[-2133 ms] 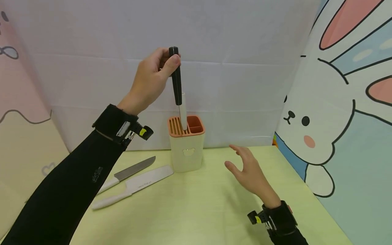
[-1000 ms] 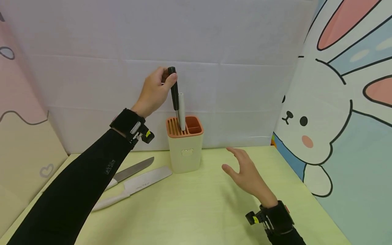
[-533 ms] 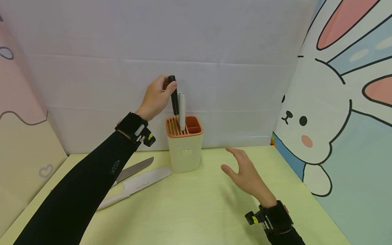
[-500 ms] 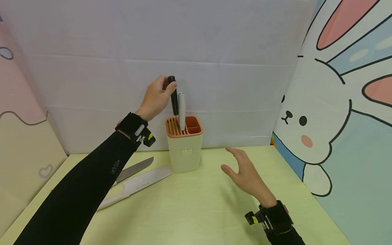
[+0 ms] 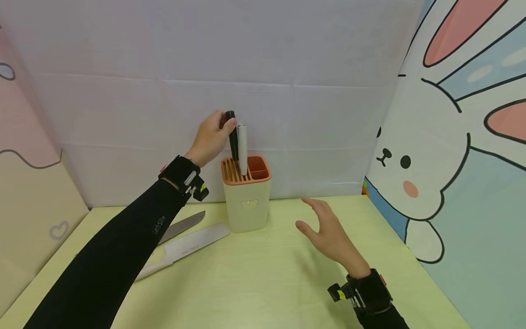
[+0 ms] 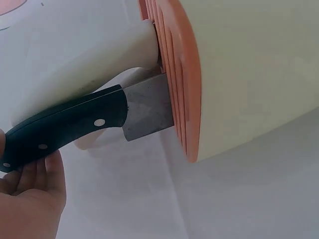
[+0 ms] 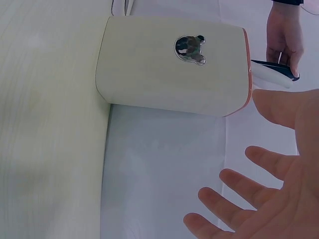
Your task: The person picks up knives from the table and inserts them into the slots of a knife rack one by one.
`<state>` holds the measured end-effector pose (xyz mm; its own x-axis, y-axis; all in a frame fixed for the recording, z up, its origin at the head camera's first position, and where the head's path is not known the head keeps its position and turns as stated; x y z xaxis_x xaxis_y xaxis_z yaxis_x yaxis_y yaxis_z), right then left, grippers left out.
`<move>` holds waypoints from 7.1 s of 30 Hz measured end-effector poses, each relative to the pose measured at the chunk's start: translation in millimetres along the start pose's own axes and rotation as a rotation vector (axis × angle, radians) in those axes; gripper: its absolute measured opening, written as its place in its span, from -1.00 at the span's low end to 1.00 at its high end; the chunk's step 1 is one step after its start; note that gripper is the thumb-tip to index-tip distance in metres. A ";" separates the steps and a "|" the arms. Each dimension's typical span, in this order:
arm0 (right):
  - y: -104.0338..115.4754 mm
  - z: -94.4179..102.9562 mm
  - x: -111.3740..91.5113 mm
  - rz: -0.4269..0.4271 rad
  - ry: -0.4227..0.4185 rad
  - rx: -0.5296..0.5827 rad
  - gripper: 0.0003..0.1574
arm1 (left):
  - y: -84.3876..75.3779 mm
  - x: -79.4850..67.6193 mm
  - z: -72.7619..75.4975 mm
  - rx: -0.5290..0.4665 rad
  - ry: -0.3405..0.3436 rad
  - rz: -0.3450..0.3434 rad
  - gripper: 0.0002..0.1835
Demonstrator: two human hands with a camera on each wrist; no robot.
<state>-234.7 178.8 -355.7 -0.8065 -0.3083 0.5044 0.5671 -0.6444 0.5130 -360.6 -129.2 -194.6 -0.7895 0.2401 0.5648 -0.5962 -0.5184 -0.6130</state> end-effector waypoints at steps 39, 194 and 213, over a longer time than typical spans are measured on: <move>3.3 0.7 0.0 0.011 -0.003 0.003 -0.25 | 28.0 -13.8 -13.9 -0.019 0.087 0.158 -0.49; -18.5 -27.0 -28.9 -0.034 0.248 -0.247 -0.14 | 119.1 -284.1 48.9 0.396 0.597 0.114 -0.80; -15.9 -25.2 -29.4 -0.033 0.245 -0.245 -0.12 | 102.3 -285.0 30.1 0.381 0.570 -0.005 -0.79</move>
<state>-224.2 180.5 -396.2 -0.8565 -0.4248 0.2932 0.5077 -0.7961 0.3294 -192.2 -275.4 -401.7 -0.8026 0.5836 0.1239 -0.5895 -0.7439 -0.3148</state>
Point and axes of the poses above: each hand's wrist, its own x-axis towards the middle knuckle, its own z-axis out of the back of the hand, y = z × x, the point moved 1 cm from there along x, towards the middle knuckle, and after that the axes turned 2 degrees about -z, right-handed, at the moved point
